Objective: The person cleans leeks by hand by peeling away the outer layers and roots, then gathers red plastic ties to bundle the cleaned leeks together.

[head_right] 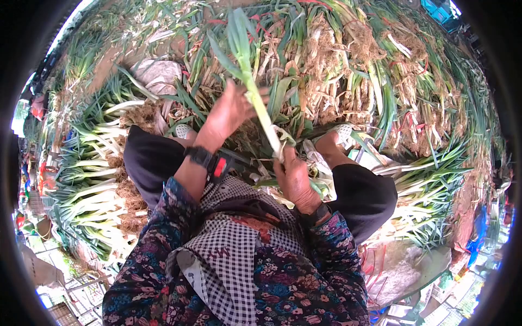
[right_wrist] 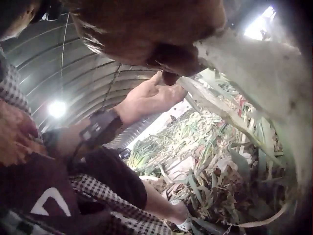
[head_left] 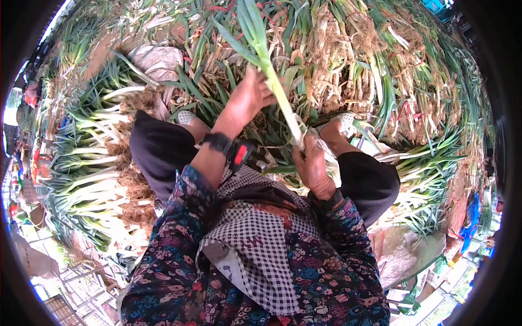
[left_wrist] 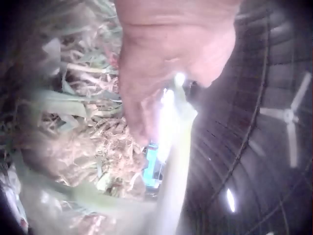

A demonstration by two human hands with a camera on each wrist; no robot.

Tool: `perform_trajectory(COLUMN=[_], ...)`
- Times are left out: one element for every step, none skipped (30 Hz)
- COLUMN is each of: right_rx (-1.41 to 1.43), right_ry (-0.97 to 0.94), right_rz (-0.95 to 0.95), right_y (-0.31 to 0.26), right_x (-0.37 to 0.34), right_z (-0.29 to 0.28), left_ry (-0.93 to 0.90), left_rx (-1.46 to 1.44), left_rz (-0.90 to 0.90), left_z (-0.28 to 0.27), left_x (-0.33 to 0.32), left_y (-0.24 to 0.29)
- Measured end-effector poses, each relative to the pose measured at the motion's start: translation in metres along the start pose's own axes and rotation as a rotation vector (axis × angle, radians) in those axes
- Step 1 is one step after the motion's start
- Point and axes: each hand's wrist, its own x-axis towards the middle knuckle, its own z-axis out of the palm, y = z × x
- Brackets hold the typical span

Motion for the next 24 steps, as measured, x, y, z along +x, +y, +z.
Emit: perform_trajectory(right_rx=[-0.002, 0.084, 0.170, 0.128, 0.127, 0.034, -0.059, -0.058, -0.103, -0.149, -0.146, -0.216, -0.286, -0.346, -0.345, -0.201, -0.058, 0.199, 0.201, 0.774, 1.336, 1.427, 1.520, 1.429], right_ry=[-0.007, -0.069, -0.124, -0.207, -0.207, -0.103, 0.003, 0.006, 0.139, 0.272, 0.271, 0.236, 0.201, 0.205, 0.201, 0.201, 0.200, 0.205, 0.198, 0.145, 0.089, 0.058, 0.024, -0.106], right_rz=[0.004, 0.014, 0.023, 0.089, 0.096, 0.000, -0.099, -0.095, -0.220, -0.349, -0.348, -0.414, -0.479, -0.517, -0.519, -0.513, -0.502, -0.393, -0.394, -0.184, 0.053, 0.132, 0.210, 0.183], right_y=[-0.003, -0.007, -0.008, -0.009, -0.012, -0.014, -0.020, -0.027, -0.035, -0.042, -0.047, -0.053, -0.055, -0.053, -0.052, -0.050, -0.050, -0.052, -0.054, -0.055, -0.054, -0.050, -0.043, -0.028], right_x=[-0.005, -0.009, -0.011, -0.009, -0.005, 0.003, 0.016, 0.032, 0.049, 0.065, 0.078, 0.091, 0.099, 0.103, 0.101, 0.098, 0.093, 0.084, 0.078, 0.073, 0.068, 0.064, 0.060, 0.055], right_z=[0.001, 0.002, 0.003, 0.001, 0.000, -0.003, -0.007, -0.009, -0.010, -0.009, -0.005, -0.001, 0.002, 0.002, 0.002, 0.002, 0.001, -0.001, -0.006, -0.013, -0.019, -0.025, -0.033, -0.035], left_ry=[-0.116, -0.098, -0.083, -0.078, -0.233, -0.232, -0.233, -0.233, -0.134, -0.036, -0.033, 0.016, 0.065, 0.091, 0.094, 0.077, 0.060, 0.049, 0.055, 0.006, -0.047, -0.047, -0.049, -0.093], left_rx=[-0.172, -0.320, -0.464, -0.713, -0.693, -0.633, -0.570, -0.568, -0.484, -0.400, -0.398, -0.398, -0.399, -0.398, -0.400, -0.404, -0.408, -0.446, -0.449, -0.435, -0.419, -0.431, -0.429, -0.466], left_rz=[0.057, 0.101, 0.146, 0.175, 0.158, 0.203, 0.249, 0.244, 0.265, 0.289, 0.290, 0.302, 0.312, 0.302, 0.304, 0.333, 0.360, 0.349, 0.352, 0.388, 0.419, 0.420, 0.415, 0.425], left_z=[-0.004, -0.008, -0.011, -0.012, -0.020, -0.023, -0.018, -0.010, -0.001, 0.008, 0.014, 0.021, 0.026, 0.029, 0.029, 0.026, 0.021, 0.013, 0.008, 0.005, 0.004, 0.003, 0.000, -0.005], left_x=[0.008, 0.018, 0.028, 0.034, 0.036, 0.036, 0.033, 0.028, 0.021, 0.016, 0.013, 0.011, 0.009, 0.006, 0.005, 0.005, 0.006, 0.010, 0.012, 0.012, 0.013, 0.013, 0.014, 0.014], left_y=[0.003, 0.005, 0.006, 0.011, 0.016, 0.016, 0.021, 0.024, 0.026, 0.026, 0.026, 0.026, 0.026, 0.028, 0.032, 0.036, 0.039, 0.044, 0.048, 0.052, 0.055, 0.059, 0.062, 0.068])
